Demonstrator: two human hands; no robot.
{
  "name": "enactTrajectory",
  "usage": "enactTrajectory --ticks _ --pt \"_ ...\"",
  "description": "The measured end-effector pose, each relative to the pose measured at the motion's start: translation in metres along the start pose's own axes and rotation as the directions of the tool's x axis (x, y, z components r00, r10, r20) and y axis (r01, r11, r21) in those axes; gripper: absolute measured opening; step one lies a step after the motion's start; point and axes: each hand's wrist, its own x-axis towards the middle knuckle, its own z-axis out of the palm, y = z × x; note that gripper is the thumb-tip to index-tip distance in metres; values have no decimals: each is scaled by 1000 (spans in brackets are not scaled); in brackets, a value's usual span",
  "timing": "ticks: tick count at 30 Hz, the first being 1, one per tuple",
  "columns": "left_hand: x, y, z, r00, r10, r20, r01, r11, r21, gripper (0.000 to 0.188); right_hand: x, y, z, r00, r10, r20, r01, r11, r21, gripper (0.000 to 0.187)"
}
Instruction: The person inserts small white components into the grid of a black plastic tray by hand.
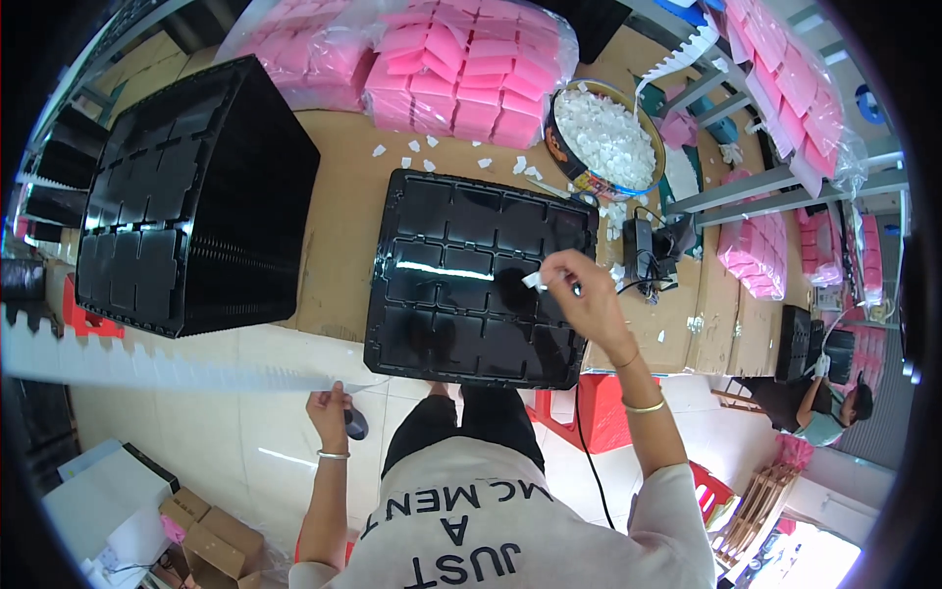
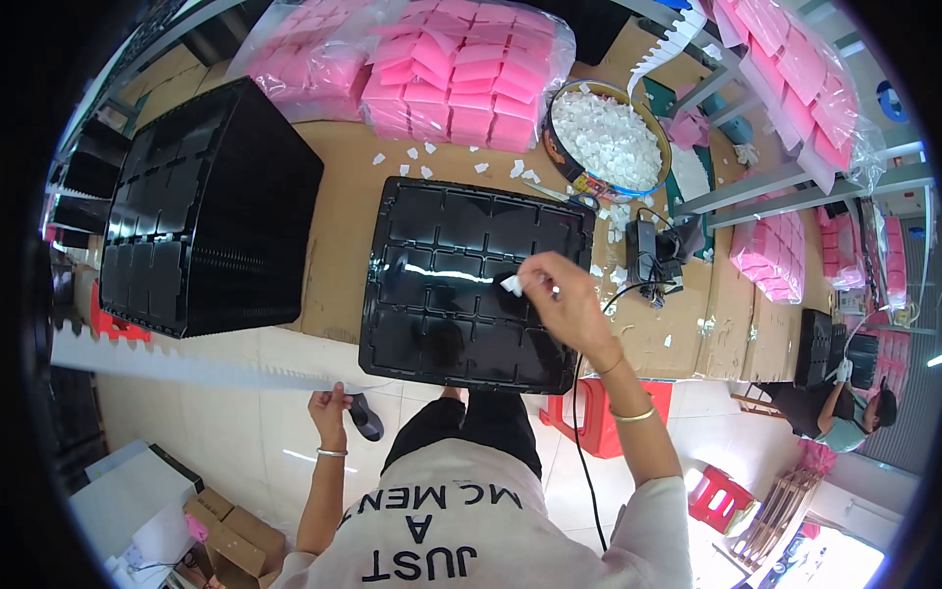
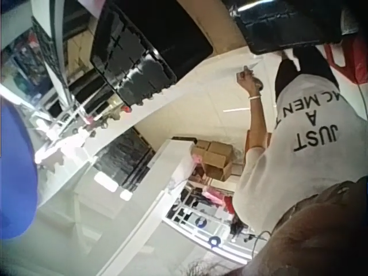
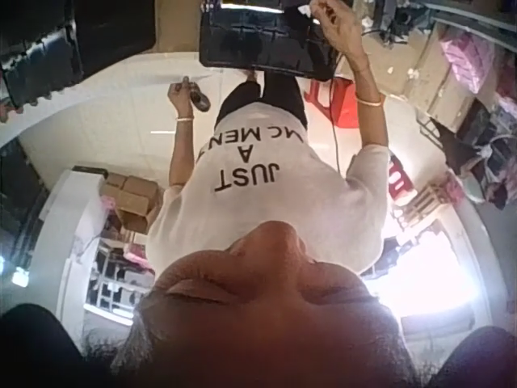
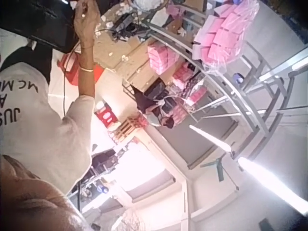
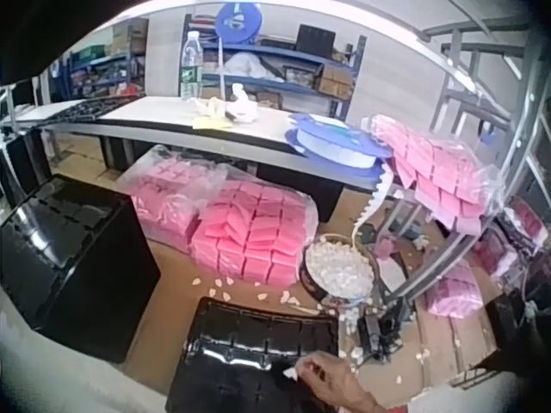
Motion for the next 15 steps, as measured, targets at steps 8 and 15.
enactTrajectory --ticks 8,15 --pt "13 17 -15 999 48 -19 -46 992 115 14 42 19 -40 987 43 -154 -41 999 16 11" --pt "-59 158 62 997 41 72 -29 987 -155 8 27 -46 24 959 34 283 -124 944 307 9"
